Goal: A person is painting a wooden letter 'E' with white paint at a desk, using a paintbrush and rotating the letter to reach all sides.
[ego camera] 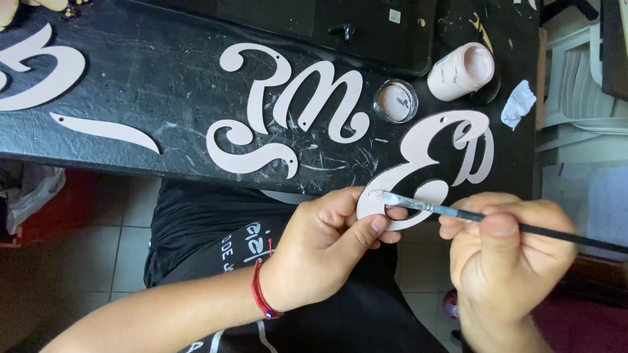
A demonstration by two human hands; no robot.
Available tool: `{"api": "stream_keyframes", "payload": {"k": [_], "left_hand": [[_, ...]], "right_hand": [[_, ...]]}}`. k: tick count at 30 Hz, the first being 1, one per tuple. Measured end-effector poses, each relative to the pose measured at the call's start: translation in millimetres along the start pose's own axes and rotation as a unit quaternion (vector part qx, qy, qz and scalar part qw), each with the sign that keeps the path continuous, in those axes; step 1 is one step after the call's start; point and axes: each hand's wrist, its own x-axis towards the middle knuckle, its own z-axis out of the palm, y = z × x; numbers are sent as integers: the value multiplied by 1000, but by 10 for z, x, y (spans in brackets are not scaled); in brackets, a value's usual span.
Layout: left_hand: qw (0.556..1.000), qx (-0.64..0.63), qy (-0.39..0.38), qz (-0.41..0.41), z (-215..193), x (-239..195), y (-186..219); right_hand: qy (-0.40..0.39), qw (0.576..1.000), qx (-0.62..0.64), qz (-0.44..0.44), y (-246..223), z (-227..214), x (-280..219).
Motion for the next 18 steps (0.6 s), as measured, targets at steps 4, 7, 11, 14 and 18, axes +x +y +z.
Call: {"api": "stream_keyframes", "payload": {"k": [4, 7, 11, 14, 18], "left_hand": [[998, 51, 5, 26, 3, -25, 6], [995, 92, 9, 36, -20, -21, 9], [999, 43, 0, 22, -26, 5, 12], [1000, -1, 12, -6, -21, 7, 23], [1000, -12, -1, -13, -19, 1, -7]], "right_hand": [[36, 997, 40, 54, 67, -20, -30], [24, 998, 34, 37, 42, 24, -27], [-14, 984, -55, -167, -6, -84, -104], [-22, 976, -140, -166, -211, -37, -124], [-59, 975, -125, -174, -272, 4, -14]]}}
